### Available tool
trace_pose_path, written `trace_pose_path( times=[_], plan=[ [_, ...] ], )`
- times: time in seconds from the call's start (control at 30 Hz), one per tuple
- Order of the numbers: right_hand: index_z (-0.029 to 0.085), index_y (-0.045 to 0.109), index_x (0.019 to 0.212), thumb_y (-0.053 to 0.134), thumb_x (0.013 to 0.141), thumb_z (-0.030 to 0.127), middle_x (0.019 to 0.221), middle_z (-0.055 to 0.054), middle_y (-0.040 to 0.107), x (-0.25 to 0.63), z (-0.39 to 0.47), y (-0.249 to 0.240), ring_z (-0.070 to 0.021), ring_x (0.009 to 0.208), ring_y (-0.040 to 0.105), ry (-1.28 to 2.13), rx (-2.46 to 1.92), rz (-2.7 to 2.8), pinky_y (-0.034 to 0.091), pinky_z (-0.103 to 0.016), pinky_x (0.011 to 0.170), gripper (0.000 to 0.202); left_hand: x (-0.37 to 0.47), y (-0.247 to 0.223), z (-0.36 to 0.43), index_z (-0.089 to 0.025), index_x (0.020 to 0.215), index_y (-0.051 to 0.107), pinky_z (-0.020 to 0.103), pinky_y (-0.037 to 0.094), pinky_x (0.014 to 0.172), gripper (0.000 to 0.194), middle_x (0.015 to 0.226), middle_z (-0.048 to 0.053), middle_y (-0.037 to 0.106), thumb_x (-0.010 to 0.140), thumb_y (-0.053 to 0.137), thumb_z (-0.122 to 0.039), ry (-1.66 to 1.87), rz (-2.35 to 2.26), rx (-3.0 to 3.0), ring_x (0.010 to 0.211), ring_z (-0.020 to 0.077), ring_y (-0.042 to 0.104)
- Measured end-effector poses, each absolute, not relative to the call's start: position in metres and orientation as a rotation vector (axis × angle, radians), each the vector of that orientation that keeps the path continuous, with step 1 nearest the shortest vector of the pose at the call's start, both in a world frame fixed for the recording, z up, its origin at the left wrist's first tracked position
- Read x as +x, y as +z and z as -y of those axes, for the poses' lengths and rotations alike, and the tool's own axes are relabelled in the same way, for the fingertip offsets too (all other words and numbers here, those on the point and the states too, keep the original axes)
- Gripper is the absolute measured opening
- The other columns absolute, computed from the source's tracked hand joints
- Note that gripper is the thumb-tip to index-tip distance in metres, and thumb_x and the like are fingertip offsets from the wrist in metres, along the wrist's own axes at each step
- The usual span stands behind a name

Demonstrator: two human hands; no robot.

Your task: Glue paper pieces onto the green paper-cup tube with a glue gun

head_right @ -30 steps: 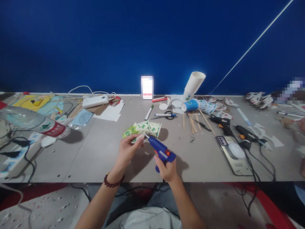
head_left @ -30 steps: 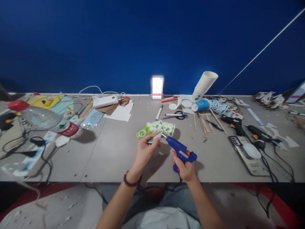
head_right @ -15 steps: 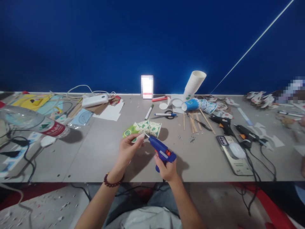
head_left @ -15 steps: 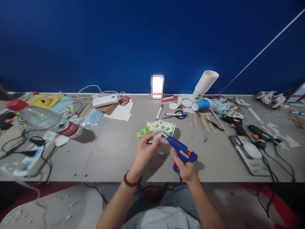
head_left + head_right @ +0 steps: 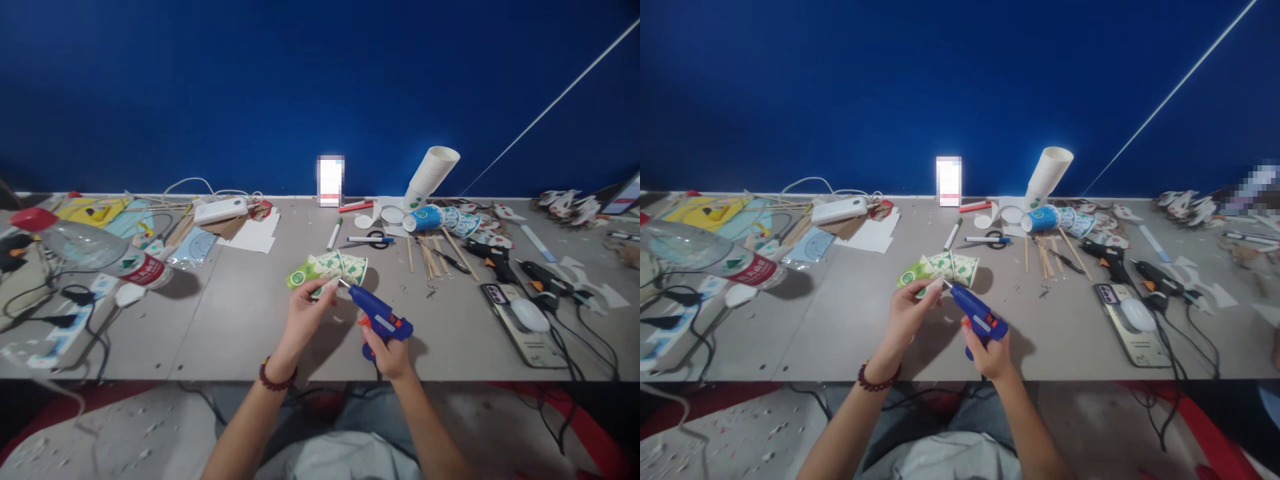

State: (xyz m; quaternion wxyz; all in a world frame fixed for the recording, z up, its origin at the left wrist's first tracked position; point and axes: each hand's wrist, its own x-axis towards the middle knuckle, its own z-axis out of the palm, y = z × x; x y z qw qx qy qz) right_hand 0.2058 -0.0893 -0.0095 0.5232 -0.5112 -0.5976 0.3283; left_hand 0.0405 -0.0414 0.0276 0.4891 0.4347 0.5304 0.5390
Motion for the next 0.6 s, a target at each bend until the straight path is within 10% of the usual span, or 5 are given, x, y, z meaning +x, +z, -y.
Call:
trace_pose_path(
  times=[0.6],
  plan=[
    [0.018, 0.068, 0.076, 0.060, 0.082, 0.031, 0.052, -0.001, 0.064, 0.2049, 0.0880, -0.0084, -0.0148, 0.041, 0.057, 0.703, -1.233, 1.505, 0.053, -0.026, 0.048, 0.017, 0.0370, 0.0252, 0.0392, -0.017, 0.079, 0.073, 0.020, 0.051, 0.051, 0.018, 0.079, 0.005, 0.069, 0.079, 0.069, -0.034, 1.421, -1.307, 1.361, 0.062, 0.0120, 0.063]
  ],
)
